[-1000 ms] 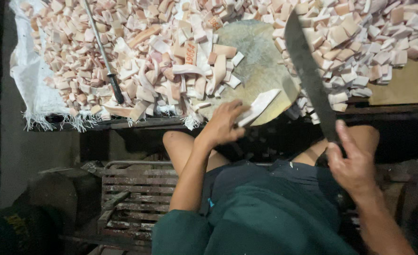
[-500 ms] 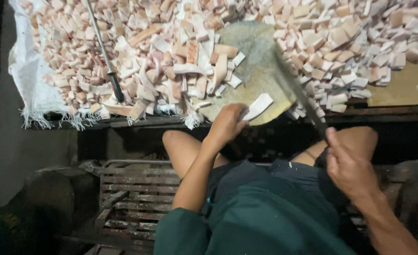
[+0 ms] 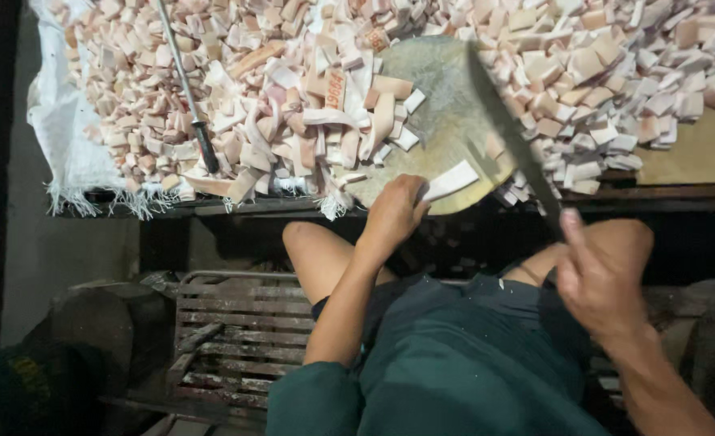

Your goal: The person uses a cleaver to cut strips of animal skin into small rectangular pieces on a round wooden block, moving the finished pieces into a pile.

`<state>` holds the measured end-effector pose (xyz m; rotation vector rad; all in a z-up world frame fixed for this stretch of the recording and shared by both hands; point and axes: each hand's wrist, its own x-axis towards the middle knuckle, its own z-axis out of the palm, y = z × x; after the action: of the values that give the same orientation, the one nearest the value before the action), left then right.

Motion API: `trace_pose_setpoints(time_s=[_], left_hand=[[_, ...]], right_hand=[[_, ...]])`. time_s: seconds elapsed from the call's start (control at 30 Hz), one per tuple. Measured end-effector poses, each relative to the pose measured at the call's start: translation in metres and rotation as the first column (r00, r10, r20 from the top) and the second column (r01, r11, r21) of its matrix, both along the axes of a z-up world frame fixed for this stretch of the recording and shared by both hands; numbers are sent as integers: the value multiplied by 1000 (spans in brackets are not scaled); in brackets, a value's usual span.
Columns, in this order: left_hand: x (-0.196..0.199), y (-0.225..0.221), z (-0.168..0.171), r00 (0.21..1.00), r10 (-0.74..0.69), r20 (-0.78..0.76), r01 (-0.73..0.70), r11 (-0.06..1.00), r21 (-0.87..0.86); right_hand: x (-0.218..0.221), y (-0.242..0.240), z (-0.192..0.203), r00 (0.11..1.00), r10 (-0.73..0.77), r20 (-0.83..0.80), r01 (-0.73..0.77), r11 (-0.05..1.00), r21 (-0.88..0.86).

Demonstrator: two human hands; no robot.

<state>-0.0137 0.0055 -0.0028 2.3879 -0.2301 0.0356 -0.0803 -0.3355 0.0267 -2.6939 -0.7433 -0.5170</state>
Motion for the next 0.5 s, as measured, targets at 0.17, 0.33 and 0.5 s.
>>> trace_pose_setpoints(time_s=[0.17,0.33,0.5], left_hand=[[1,-4,-8,995,44,-93,-51,996,-78],[7,-13,-8,996,42,-74,-45,998,-44],[4,-20,-12,992,95,-79,-101,992,-81]], right_hand=[[-3,14,-10,987,107,123,-93,989,-116],[-1,31,-8,899,-152,-411,97,984,-152],[-6,13,14,990,80,-112,-52,972,230]])
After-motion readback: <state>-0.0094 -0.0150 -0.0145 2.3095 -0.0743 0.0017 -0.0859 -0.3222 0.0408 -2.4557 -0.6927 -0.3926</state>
